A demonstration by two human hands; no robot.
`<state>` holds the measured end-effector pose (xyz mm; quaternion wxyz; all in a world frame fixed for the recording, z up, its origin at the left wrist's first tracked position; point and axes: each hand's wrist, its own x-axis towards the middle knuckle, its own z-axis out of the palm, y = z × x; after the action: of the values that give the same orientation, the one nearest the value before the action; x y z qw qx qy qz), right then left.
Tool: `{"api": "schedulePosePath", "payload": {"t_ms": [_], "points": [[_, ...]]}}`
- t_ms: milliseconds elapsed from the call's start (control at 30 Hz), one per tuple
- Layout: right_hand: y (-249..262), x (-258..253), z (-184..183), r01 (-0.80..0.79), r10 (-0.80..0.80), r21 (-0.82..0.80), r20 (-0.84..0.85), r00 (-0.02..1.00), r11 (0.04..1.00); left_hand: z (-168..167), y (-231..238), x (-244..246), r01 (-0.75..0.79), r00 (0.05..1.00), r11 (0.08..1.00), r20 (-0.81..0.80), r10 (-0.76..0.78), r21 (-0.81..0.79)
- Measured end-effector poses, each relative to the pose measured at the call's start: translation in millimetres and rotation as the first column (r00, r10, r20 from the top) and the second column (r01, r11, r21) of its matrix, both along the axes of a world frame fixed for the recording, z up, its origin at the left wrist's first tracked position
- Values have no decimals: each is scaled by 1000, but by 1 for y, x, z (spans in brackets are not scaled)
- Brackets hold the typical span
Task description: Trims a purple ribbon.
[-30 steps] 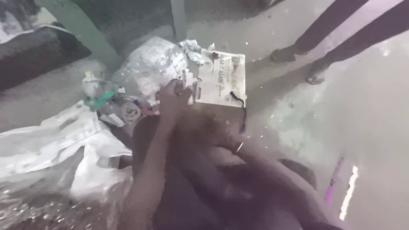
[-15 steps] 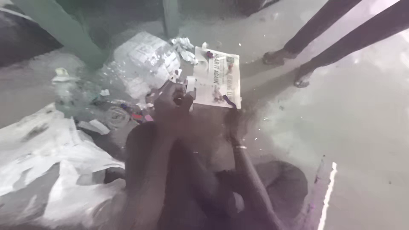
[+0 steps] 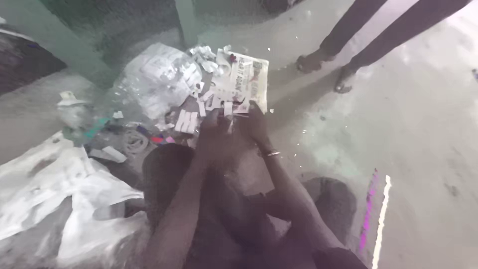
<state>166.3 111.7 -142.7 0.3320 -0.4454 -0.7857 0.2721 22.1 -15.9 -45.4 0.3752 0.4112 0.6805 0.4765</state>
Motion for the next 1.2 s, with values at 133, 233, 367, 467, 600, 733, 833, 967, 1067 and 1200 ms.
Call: {"api": "schedulePosePath", "payload": {"t_ms": [133, 233, 367, 467, 600, 733, 833, 967, 1067, 1200], "points": [[-35, 107, 6, 274, -262, -226, 83, 961, 935, 4, 2, 24, -23, 994, 996, -110, 13, -91], [-78, 170, -7, 662, -493, -206, 519, 698, 721, 11, 5, 37, 0, 989, 994, -144, -15, -107], [-72, 144, -27, 525, -343, -393, 446, 827, 755, 21, -4, 63, 54, 955, 989, -283, -92, -141], [-69, 95, -47, -48, 112, -542, 86, 990, 839, -23, -25, 64, 192, 870, 971, -433, -235, -142], [-95, 83, -6, -213, 97, -529, -239, 966, 822, -24, -31, 74, 118, 993, 981, 7, -119, -155], [-110, 134, 8, -172, 37, -475, -281, 959, 863, -32, -37, 93, 122, 971, 983, 222, -90, -136], [-120, 143, 33, -118, 12, -469, -223, 975, 875, -42, -33, 100, 239, 914, 969, 351, -205, -58], [-131, 136, 53, -85, -14, -471, -202, 979, 878, -34, -30, 106, 286, 941, 955, 213, -264, -77], [-129, 137, 61, -117, -25, -480, -278, 960, 870, -24, -32, 101, 287, 942, 957, 189, -277, -31], [-132, 145, 66, -70, -81, -481, -286, 955, 874, -24, -28, 106, 262, 880, 964, 401, -253, 33]]}}
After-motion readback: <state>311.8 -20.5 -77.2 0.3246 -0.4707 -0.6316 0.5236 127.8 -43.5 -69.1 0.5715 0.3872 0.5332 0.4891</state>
